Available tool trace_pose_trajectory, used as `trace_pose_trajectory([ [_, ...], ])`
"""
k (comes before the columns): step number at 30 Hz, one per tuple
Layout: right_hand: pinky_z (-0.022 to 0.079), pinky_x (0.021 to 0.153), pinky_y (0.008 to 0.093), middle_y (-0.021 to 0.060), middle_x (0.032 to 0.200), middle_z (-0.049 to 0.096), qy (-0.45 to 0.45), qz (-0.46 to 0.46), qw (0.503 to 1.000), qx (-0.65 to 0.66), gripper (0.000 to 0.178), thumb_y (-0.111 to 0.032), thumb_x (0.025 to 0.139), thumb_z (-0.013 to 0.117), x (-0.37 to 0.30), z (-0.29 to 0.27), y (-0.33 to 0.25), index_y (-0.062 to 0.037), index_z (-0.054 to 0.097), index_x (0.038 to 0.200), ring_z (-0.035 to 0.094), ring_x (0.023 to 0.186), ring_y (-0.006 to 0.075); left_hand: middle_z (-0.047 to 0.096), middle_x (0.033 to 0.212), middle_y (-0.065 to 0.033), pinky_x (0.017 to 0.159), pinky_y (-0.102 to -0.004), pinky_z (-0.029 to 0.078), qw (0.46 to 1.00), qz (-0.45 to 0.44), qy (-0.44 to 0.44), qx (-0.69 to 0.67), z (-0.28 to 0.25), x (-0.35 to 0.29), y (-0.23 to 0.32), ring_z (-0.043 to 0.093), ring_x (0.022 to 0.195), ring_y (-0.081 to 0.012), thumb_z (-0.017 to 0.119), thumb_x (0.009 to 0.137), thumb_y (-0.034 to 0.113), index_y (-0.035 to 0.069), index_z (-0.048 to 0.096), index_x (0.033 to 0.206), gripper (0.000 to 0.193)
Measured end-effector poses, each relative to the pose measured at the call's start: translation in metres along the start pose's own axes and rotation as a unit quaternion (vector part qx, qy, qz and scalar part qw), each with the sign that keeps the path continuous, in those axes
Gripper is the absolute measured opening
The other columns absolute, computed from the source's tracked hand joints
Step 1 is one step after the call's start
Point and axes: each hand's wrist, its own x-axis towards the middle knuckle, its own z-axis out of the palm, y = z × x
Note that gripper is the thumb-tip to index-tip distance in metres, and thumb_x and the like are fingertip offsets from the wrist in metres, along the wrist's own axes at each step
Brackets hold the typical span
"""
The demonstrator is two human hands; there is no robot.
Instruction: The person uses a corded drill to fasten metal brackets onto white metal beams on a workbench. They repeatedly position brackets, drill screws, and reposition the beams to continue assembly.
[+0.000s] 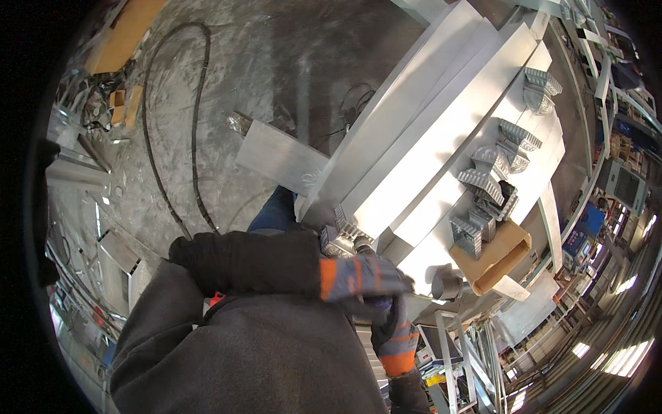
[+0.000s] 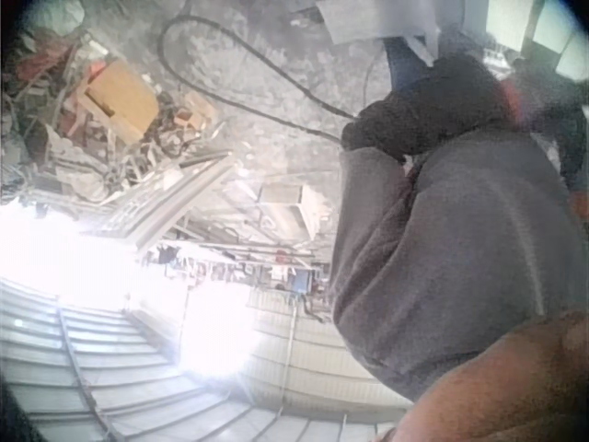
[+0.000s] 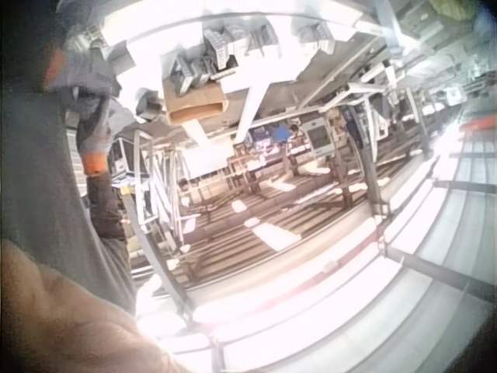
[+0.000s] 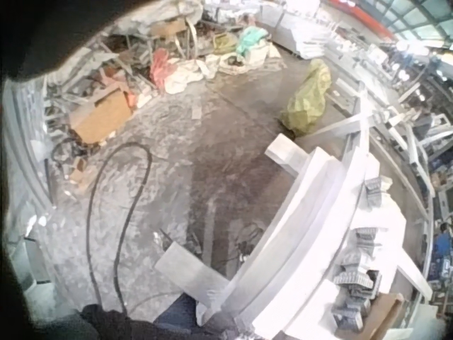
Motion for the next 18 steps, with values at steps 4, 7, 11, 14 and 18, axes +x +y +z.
trace_pose_trajectory([
  [4, 0.057, 0.078, 0.0442, 0.0231, 0.114, 0.07, -0.04, 0.005, 0.992, -0.116, 0.049, -0.017, 0.094, 0.067, 0.006, -0.018, -0.012, -0.0009, 0.051, 0.138, 0.071, 0.102, 0.0402, 0.064, 0.119, -0.0178, 0.085, -0.048, 0.056, 0.995, -0.046, -0.074, 0.049, 0.014, 0.012, 0.001, 0.067, 0.102, -0.0359, 0.062, 0.094, 0.059, 0.01, 0.059, 0.135, 0.064],
  [7, 0.053, 0.064, 0.0498, 0.0213, 0.097, 0.072, -0.044, -0.019, 0.987, -0.153, 0.038, -0.017, 0.09, 0.068, 0.014, -0.022, -0.019, -0.004, 0.056, 0.124, 0.07, 0.084, 0.0457, 0.065, 0.107, -0.0136, 0.073, -0.046, 0.056, 0.996, 0.041, 0.051, 0.066, 0.015, 0.008, -0.008, 0.068, 0.088, -0.0314, 0.065, 0.093, 0.054, 0.009, 0.064, 0.124, 0.055],
  [11, 0.054, 0.062, 0.0519, 0.0216, 0.1, 0.069, -0.095, -0.047, 0.976, -0.192, 0.041, -0.016, 0.088, 0.067, 0.023, -0.033, -0.024, -0.0057, 0.058, 0.126, 0.068, 0.081, 0.0461, 0.066, 0.105, -0.0137, 0.073, -0.0438, 0.057, 0.985, 0.072, 0.14, 0.07, 0.023, 0.003, -0.01, 0.07, 0.087, -0.0303, 0.067, 0.092, 0.051, 0.006, 0.067, 0.117, 0.052],
  [14, 0.054, 0.062, 0.0516, 0.0216, 0.101, 0.068, -0.105, -0.063, 0.97, -0.209, 0.04, -0.016, 0.088, 0.067, 0.026, -0.038, -0.027, -0.0063, 0.059, 0.126, 0.068, 0.081, 0.0457, 0.066, 0.105, -0.0141, 0.072, -0.0427, 0.057, 0.983, 0.07, 0.154, 0.074, 0.027, 0.001, -0.01, 0.07, 0.086, -0.0299, 0.066, 0.093, 0.05, 0.005, 0.067, 0.115, 0.05],
  [18, 0.054, 0.063, 0.0513, 0.0208, 0.099, 0.067, -0.086, -0.049, 0.975, -0.196, 0.037, -0.017, 0.088, 0.067, 0.02, -0.03, -0.028, -0.0064, 0.06, 0.123, 0.067, 0.082, 0.045, 0.066, 0.107, -0.0139, 0.076, -0.0444, 0.057, 0.988, 0.07, 0.125, 0.063, 0.026, -0.002, -0.011, 0.069, 0.091, -0.0307, 0.065, 0.093, 0.051, 0.007, 0.067, 0.118, 0.051],
])
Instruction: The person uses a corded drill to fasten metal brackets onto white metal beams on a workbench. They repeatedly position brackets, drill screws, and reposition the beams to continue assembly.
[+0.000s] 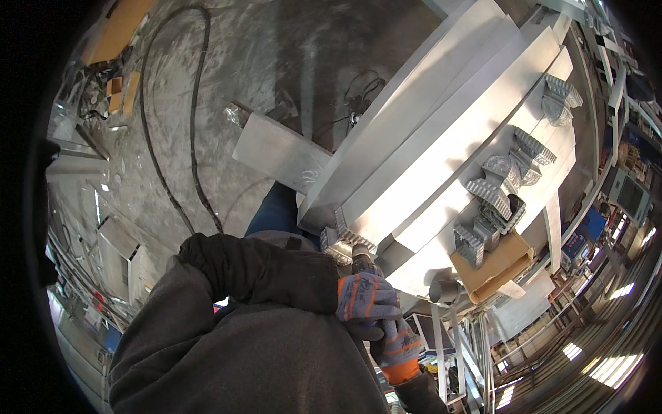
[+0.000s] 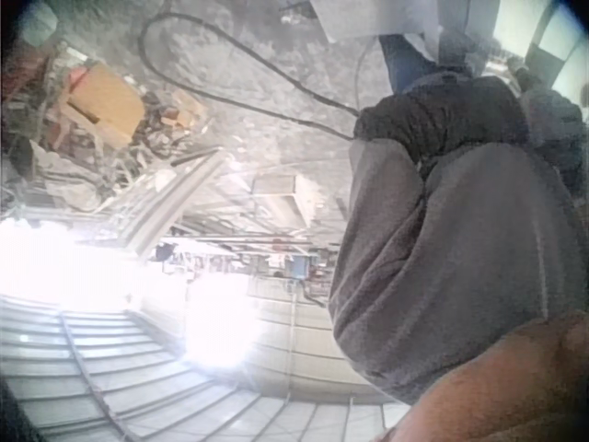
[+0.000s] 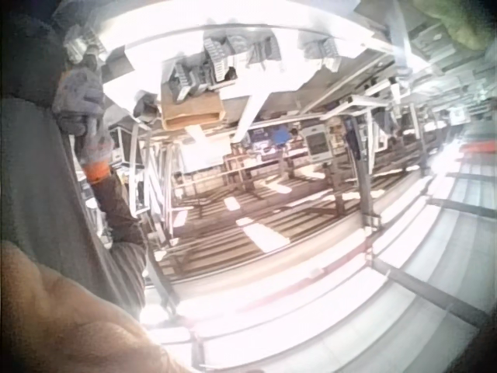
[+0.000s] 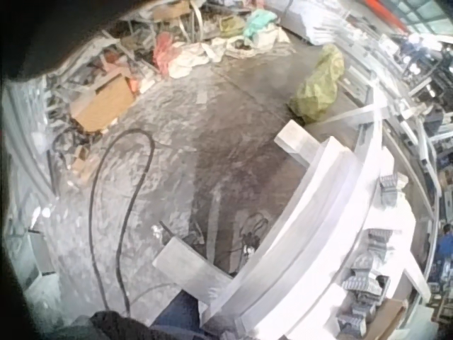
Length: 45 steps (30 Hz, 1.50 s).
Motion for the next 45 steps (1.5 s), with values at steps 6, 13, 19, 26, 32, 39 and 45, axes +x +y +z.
trace_pose_trajectory([
  [6, 0.054, 0.063, 0.0507, 0.0193, 0.098, 0.067, 0.044, -0.003, 0.999, 0.008, 0.04, -0.017, 0.085, 0.07, -0.011, 0.015, 0.006, -0.0068, 0.061, 0.122, 0.068, 0.083, 0.0433, 0.063, 0.115, -0.0178, 0.087, -0.0486, 0.055, 0.995, -0.043, -0.081, -0.035, 0.005, -0.005, 0.005, 0.066, 0.103, -0.0353, 0.058, 0.095, 0.057, 0.007, 0.063, 0.122, 0.057],
  [13, 0.055, 0.063, 0.0506, 0.0186, 0.1, 0.066, 0.02, -0.047, 0.998, -0.044, 0.044, -0.015, 0.079, 0.071, -0.003, 0.004, 0.009, -0.0077, 0.061, 0.121, 0.068, 0.082, 0.0419, 0.064, 0.115, -0.0179, 0.086, -0.0486, 0.055, 0.999, -0.025, -0.018, -0.017, 0.009, -0.009, 0.003, 0.066, 0.101, -0.0359, 0.059, 0.094, 0.059, 0.006, 0.064, 0.123, 0.06],
  [19, 0.054, 0.063, 0.0506, 0.019, 0.103, 0.065, -0.016, -0.073, 0.995, -0.061, 0.045, -0.014, 0.077, 0.071, 0.004, -0.009, 0.01, -0.0064, 0.06, 0.121, 0.067, 0.082, 0.0422, 0.066, 0.112, -0.0146, 0.082, -0.043, 0.058, 0.999, 0.004, 0.031, -0.01, 0.013, -0.008, -0.002, 0.07, 0.097, -0.0296, 0.063, 0.096, 0.059, 0.006, 0.068, 0.118, 0.057],
  [26, 0.053, 0.063, 0.0503, 0.0188, 0.1, 0.064, -0.052, -0.12, 0.988, -0.086, 0.046, -0.014, 0.078, 0.07, 0.004, -0.004, 0.03, -0.0058, 0.06, 0.121, 0.065, 0.081, 0.0395, 0.063, 0.108, -0.0163, 0.08, -0.0479, 0.056, 0.999, 0.007, 0.044, -0.001, 0.011, -0.009, -0.001, 0.066, 0.093, -0.0348, 0.062, 0.093, 0.056, 0.007, 0.062, 0.118, 0.056],
  [32, 0.053, 0.065, 0.0499, 0.0175, 0.102, 0.063, -0.048, -0.099, 0.991, -0.075, 0.042, -0.015, 0.079, 0.07, 0.008, -0.008, 0.022, -0.0063, 0.06, 0.119, 0.065, 0.082, 0.038, 0.066, 0.101, -0.0144, 0.069, -0.0408, 0.058, 0.995, 0.041, 0.09, 0.016, 0.003, -0.004, -0.002, 0.07, 0.083, -0.028, 0.069, 0.091, 0.051, 0.004, 0.068, 0.114, 0.053],
  [39, 0.053, 0.068, 0.0514, 0.0182, 0.104, 0.063, -0.059, -0.098, 0.99, -0.082, 0.043, -0.015, 0.08, 0.069, 0.016, -0.021, 0.014, -0.0082, 0.06, 0.121, 0.065, 0.085, 0.04, 0.066, 0.099, -0.0146, 0.066, -0.0404, 0.057, 0.994, 0.055, 0.09, 0.009, -0.002, 0.005, -0.004, 0.069, 0.079, -0.0279, 0.068, 0.092, 0.05, 0.001, 0.067, 0.116, 0.055],
  [45, 0.052, 0.069, 0.0525, 0.0195, 0.106, 0.062, -0.072, -0.116, 0.988, -0.066, 0.042, -0.015, 0.08, 0.069, 0.02, -0.025, 0.018, -0.0088, 0.059, 0.121, 0.065, 0.087, 0.0416, 0.064, 0.103, -0.0138, 0.072, -0.0422, 0.057, 0.983, 0.059, 0.175, 0.015, 0.007, 0.005, -0.003, 0.068, 0.088, -0.0315, 0.066, 0.093, 0.052, 0.005, 0.063, 0.114, 0.051],
])
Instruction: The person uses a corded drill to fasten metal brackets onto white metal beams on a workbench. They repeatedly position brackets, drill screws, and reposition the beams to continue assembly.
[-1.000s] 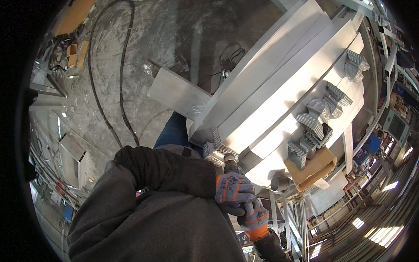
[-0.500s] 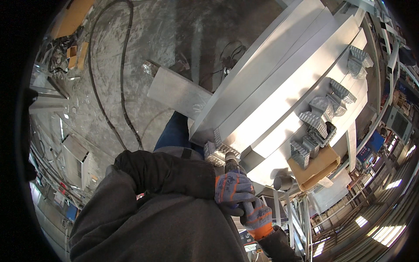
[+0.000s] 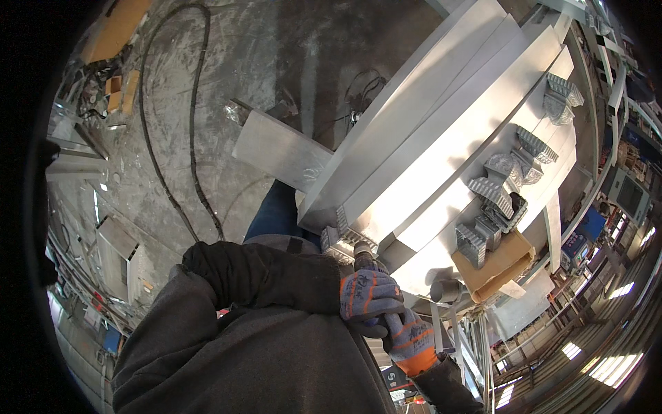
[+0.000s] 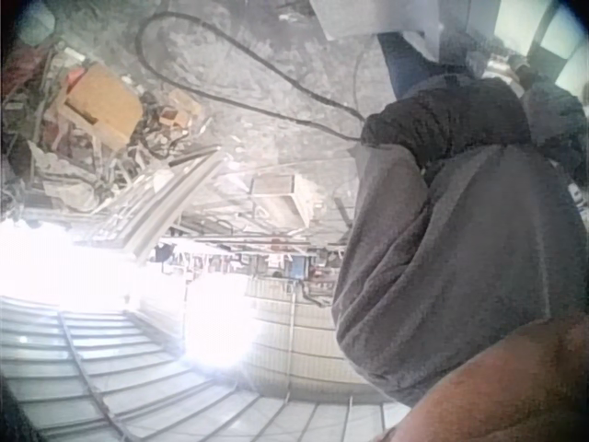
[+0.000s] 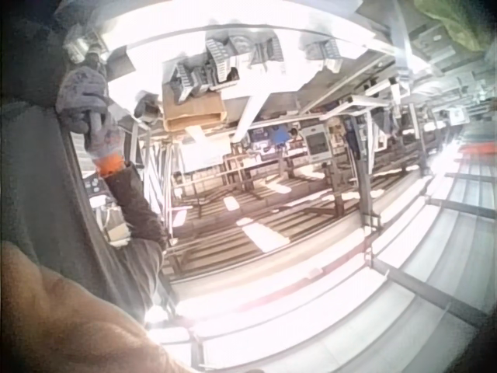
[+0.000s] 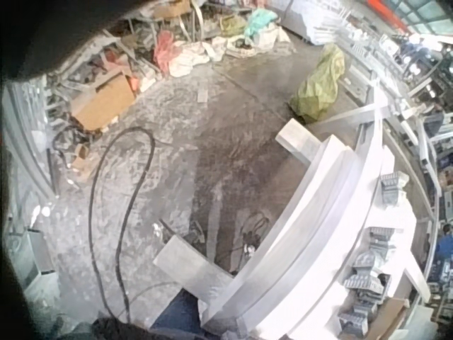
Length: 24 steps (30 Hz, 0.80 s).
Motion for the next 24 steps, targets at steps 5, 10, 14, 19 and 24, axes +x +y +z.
trace_pose_trajectory([
  [5, 0.052, 0.07, 0.0524, 0.019, 0.106, 0.062, -0.009, 0.005, 1.0, -0.008, 0.043, -0.016, 0.08, 0.069, 0.001, -0.002, 0.0, -0.009, 0.06, 0.122, 0.065, 0.09, 0.0414, 0.065, 0.102, -0.0137, 0.071, -0.0414, 0.057, 0.999, -0.01, -0.032, -0.011, -0.001, -0.004, -0.001, 0.068, 0.087, -0.0307, 0.066, 0.094, 0.051, 0.004, 0.063, 0.116, 0.052],
  [10, 0.053, 0.071, 0.0517, 0.019, 0.106, 0.062, -0.019, 0.008, 1.0, -0.017, 0.043, -0.016, 0.081, 0.069, -0.001, -0.002, 0.0, -0.009, 0.06, 0.123, 0.065, 0.09, 0.0416, 0.065, 0.105, -0.0155, 0.071, -0.0386, 0.058, 0.998, -0.005, -0.068, -0.003, -0.003, -0.006, -0.003, 0.07, 0.087, -0.029, 0.067, 0.094, 0.048, 0.001, 0.066, 0.117, 0.053],
  [14, 0.054, 0.071, 0.0517, 0.0195, 0.108, 0.063, -0.007, -0.002, 1.0, -0.023, 0.046, -0.016, 0.082, 0.068, -0.001, -0.004, -0.002, -0.0092, 0.058, 0.126, 0.066, 0.09, 0.0416, 0.066, 0.109, -0.0166, 0.076, -0.0401, 0.059, 0.997, 0.011, -0.073, 0.025, -0.005, -0.007, -0.002, 0.071, 0.092, -0.0304, 0.067, 0.094, 0.046, 0.0, 0.067, 0.121, 0.053],
  [19, 0.054, 0.074, 0.0517, 0.0191, 0.11, 0.064, -0.099, 0.075, 0.991, -0.055, 0.053, -0.018, 0.082, 0.068, -0.002, -0.004, -0.001, -0.0101, 0.056, 0.133, 0.066, 0.096, 0.0406, 0.066, 0.114, -0.0183, 0.086, -0.0441, 0.058, 0.988, -0.043, -0.147, 0.006, -0.014, -0.007, 0.001, 0.07, 0.1, -0.0327, 0.07, 0.091, 0.043, 0.001, 0.063, 0.129, 0.057],
  [24, 0.054, 0.074, 0.0499, 0.0183, 0.11, 0.064, -0.035, -0.007, 0.994, -0.1, 0.045, -0.02, 0.083, 0.067, -0.004, 0.001, 0.022, -0.0088, 0.061, 0.126, 0.066, 0.094, 0.0374, 0.065, 0.106, -0.0152, 0.08, -0.0455, 0.056, 0.994, -0.043, -0.102, 0.014, -0.005, 0.001, 0.0, 0.068, 0.092, -0.0348, 0.077, 0.087, 0.047, 0.004, 0.062, 0.117, 0.055],
])
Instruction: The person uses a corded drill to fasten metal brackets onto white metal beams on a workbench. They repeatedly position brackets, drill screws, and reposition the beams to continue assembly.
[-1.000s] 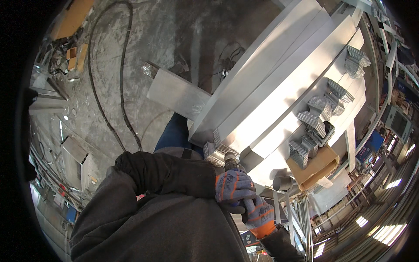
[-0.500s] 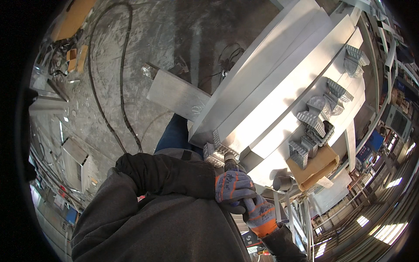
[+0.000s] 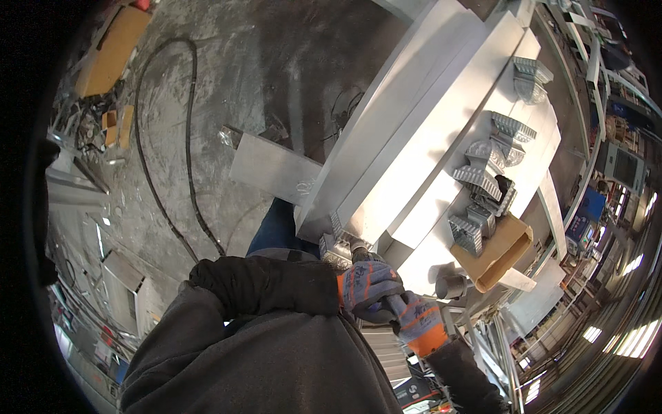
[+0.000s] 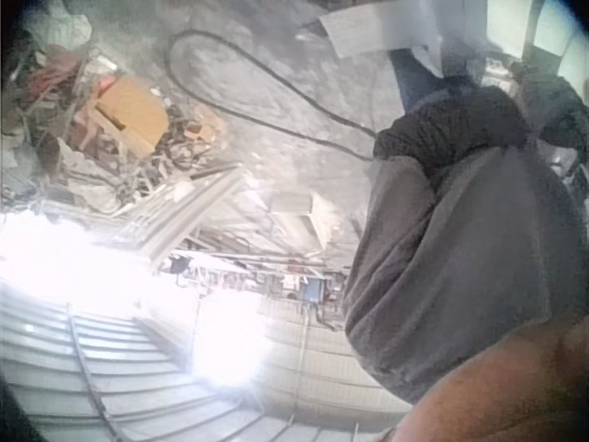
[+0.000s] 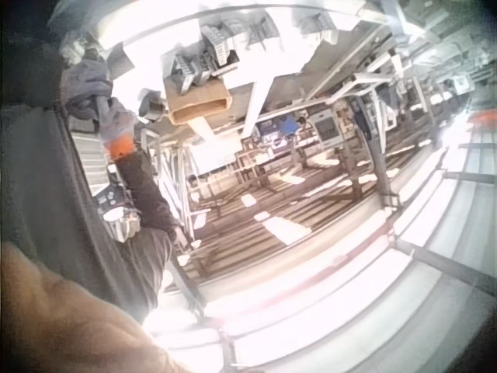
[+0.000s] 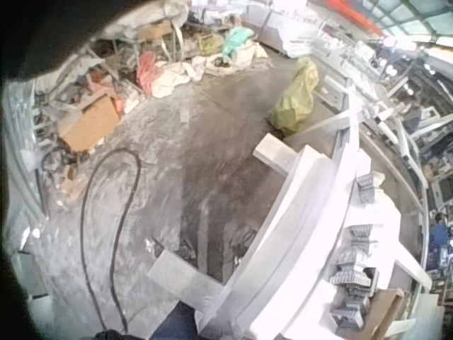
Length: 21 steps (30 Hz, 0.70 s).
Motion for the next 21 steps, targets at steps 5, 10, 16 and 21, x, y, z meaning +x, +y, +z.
trace_pose_trajectory([
  [5, 0.055, 0.072, 0.0477, 0.0153, 0.101, 0.066, 0.024, 0.038, 0.999, -0.012, 0.038, -0.019, 0.083, 0.073, -0.003, 0.012, 0.007, -0.0062, 0.065, 0.118, 0.068, 0.09, 0.0358, 0.052, 0.143, -0.0227, 0.111, -0.048, 0.043, 0.984, -0.035, -0.161, 0.075, -0.038, -0.003, -0.007, 0.053, 0.134, -0.0366, 0.076, 0.088, 0.051, 0.002, 0.047, 0.146, 0.081],
  [10, 0.057, 0.066, 0.0467, 0.012, 0.097, 0.068, 0.027, 0.069, 0.997, -0.026, 0.071, -0.03, 0.087, 0.076, 0.001, 0.01, -0.005, -0.0146, 0.047, 0.15, 0.071, 0.084, 0.0323, 0.026, 0.17, -0.0133, 0.129, -0.0504, 0.017, 0.775, -0.076, -0.398, 0.485, -0.097, -0.023, -0.049, 0.022, 0.159, -0.0317, 0.068, 0.091, 0.053, 0.008, 0.024, 0.164, 0.096],
  [16, 0.057, 0.061, 0.045, 0.0116, 0.083, 0.07, -0.024, 0.107, 0.991, -0.072, 0.075, -0.032, 0.093, 0.071, -0.009, 0.007, -0.023, -0.0166, 0.033, 0.156, 0.072, 0.075, 0.0312, 0.024, 0.172, -0.0078, 0.129, -0.0508, 0.015, 0.743, -0.141, -0.443, 0.482, -0.086, -0.033, -0.085, 0.019, 0.159, -0.0306, 0.068, 0.088, 0.057, 0.01, 0.022, 0.165, 0.101],
  [21, 0.057, 0.071, 0.0443, 0.015, 0.09, 0.069, 0.128, 0.128, 0.981, 0.062, 0.067, -0.027, 0.086, 0.079, -0.055, 0.001, -0.032, -0.0053, 0.05, 0.142, 0.072, 0.081, 0.0344, 0.027, 0.171, -0.0077, 0.129, -0.0489, 0.018, 0.753, -0.116, -0.408, 0.503, -0.074, -0.038, -0.083, 0.022, 0.158, -0.0301, 0.063, 0.094, 0.033, 0.011, 0.024, 0.165, 0.084],
])
